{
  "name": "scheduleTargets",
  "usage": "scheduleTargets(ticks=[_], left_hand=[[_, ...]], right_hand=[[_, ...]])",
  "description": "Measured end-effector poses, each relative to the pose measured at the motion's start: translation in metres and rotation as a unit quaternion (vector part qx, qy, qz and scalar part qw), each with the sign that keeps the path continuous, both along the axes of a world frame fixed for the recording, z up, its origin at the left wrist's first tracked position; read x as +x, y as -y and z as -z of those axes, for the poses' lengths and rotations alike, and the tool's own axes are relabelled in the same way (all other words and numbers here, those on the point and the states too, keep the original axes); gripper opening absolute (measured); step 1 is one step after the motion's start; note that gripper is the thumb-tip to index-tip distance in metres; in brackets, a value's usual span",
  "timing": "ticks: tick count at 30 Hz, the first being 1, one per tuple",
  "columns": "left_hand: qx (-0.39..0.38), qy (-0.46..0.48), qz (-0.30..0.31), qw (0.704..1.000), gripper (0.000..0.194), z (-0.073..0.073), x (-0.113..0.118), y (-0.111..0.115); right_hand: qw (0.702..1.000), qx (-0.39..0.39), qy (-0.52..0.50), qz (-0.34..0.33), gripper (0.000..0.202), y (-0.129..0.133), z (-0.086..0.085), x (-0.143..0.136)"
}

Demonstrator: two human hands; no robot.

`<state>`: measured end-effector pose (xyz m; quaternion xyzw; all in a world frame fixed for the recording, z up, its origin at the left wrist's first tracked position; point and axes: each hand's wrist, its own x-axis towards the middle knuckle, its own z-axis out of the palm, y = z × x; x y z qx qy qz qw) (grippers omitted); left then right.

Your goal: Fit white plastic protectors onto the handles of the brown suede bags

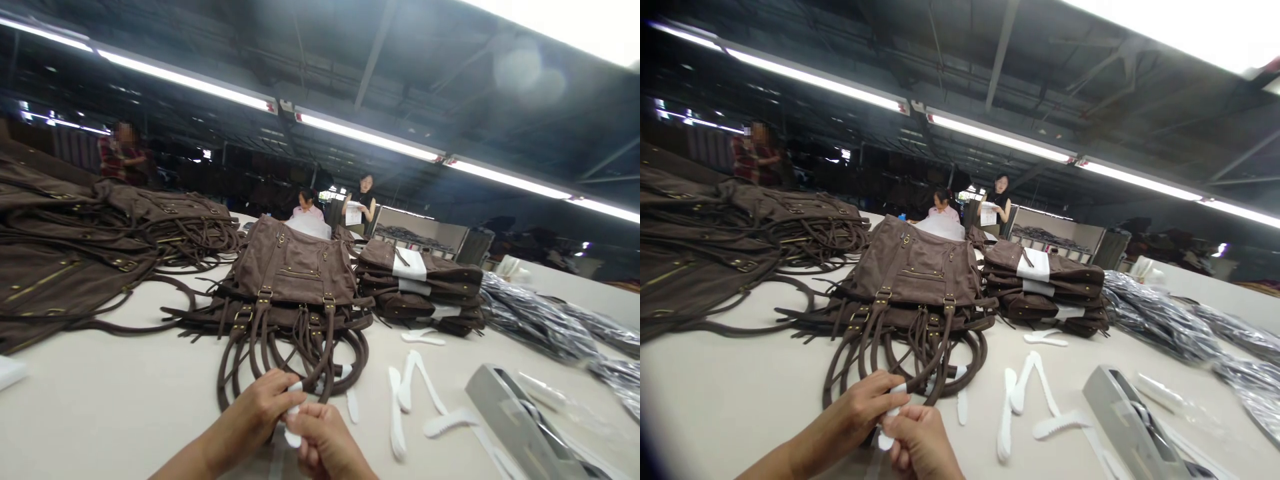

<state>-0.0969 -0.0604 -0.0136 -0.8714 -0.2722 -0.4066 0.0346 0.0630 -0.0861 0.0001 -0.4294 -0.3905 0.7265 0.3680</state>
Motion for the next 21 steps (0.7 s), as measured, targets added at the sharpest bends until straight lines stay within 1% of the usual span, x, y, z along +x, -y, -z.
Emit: scheduleTargets(ticks=[3, 7, 9, 12, 17, 21], left_hand=[[0.014, 0.001, 0.003, 1.000, 0.028, 0.002, 0.001, -0.001], [0.026, 0.010, 0.005, 1.000, 0.027, 0.001, 0.001, -0.001], [0.042, 0.017, 0.004, 0.999, 0.026, -0.001, -0.001, -0.001], [0.057, 0.021, 0.003, 0.998, 0.026, -0.003, -0.004, -0.004], [0.042, 0.005, 0.002, 0.999, 0.027, 0.001, -0.005, -0.010], [0.026, 0.003, -0.009, 1.000, 0.029, 0.004, -0.004, -0.012]], right_hand=[[0.999, 0.020, 0.029, -0.023, 0.047, -0.001, 0.004, -0.002], [0.992, 0.082, 0.074, -0.057, 0.063, -0.003, 0.013, -0.005], [0.989, 0.110, 0.088, -0.043, 0.066, -0.003, 0.014, -0.005], [0.987, 0.131, 0.091, -0.005, 0.067, -0.003, 0.014, -0.005], [0.989, 0.118, 0.079, 0.030, 0.066, -0.003, 0.011, -0.004], [0.989, 0.123, 0.066, 0.046, 0.066, -0.004, 0.012, -0.005]])
